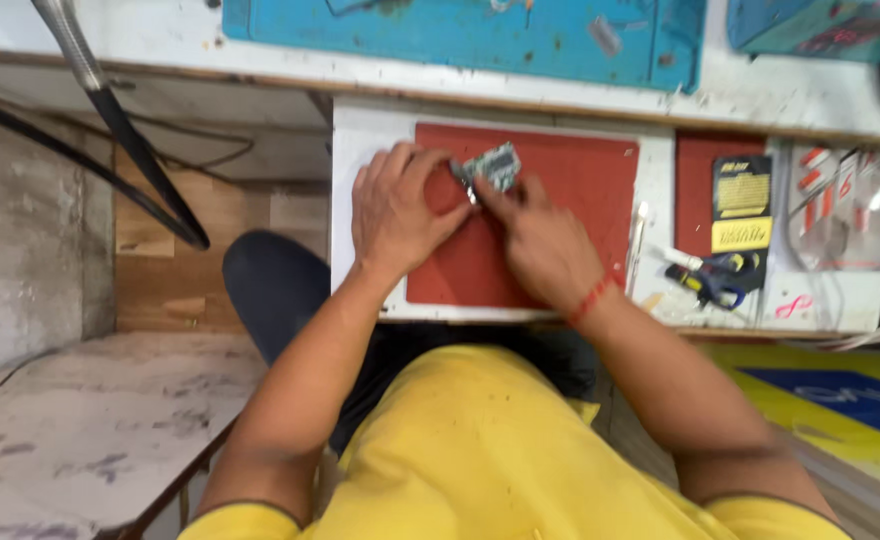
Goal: The person uses a small brush to clean a small electronic circuit board placed on a red mat. They repeatedly scrub the surface of the board, focusing on specific areas, while occasionally pausing to reposition the board.
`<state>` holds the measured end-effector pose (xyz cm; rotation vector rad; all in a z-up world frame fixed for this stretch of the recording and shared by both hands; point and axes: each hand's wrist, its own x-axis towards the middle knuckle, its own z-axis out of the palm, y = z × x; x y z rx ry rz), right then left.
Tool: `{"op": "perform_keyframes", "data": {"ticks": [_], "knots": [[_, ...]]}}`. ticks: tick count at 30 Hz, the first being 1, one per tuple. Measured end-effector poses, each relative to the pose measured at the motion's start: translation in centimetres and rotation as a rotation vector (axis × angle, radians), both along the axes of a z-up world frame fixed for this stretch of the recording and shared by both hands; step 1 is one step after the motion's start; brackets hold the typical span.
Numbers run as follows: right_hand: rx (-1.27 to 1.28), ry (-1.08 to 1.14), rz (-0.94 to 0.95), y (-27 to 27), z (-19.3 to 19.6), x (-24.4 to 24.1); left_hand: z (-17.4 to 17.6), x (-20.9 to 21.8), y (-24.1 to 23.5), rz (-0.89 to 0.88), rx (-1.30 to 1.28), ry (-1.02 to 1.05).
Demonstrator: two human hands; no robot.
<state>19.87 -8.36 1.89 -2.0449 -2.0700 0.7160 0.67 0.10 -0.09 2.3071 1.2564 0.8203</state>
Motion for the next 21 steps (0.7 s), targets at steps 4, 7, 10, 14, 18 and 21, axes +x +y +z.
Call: {"op": "perform_keyframes", "data": {"ticks": [4,7,10,14,18,21], "knots": [[0.113,0.035,-0.02,-0.7,0.8,0.5,0.4,0.3,0.5,0.013,-0.039,-0.017],[0.102,0.038,-0.03,-0.5,-0.1,0.0,0.1,0.0,-0.2,-0.022,0.005,0.034],[0.175,0.027,-0.087,-0.1,0.2,0.7,1.0,0.2,0.3,-0.06,0.066,0.04],[0.16,0.03,-0.081,-2.1,-0.3,0.6,0.8,0.9,-0.9,-0.021,0.041,0.057],[0.204,-0.016,-0.176,-1.1,-0.5,1.2,0.6,1.8,0.0,-0.013,0.019,0.026],[0.23,-0.05,-0.053,-2.3,-0.7,0.2,0.1,0.8,-0.7,-0.022,0.032,0.047]]}}
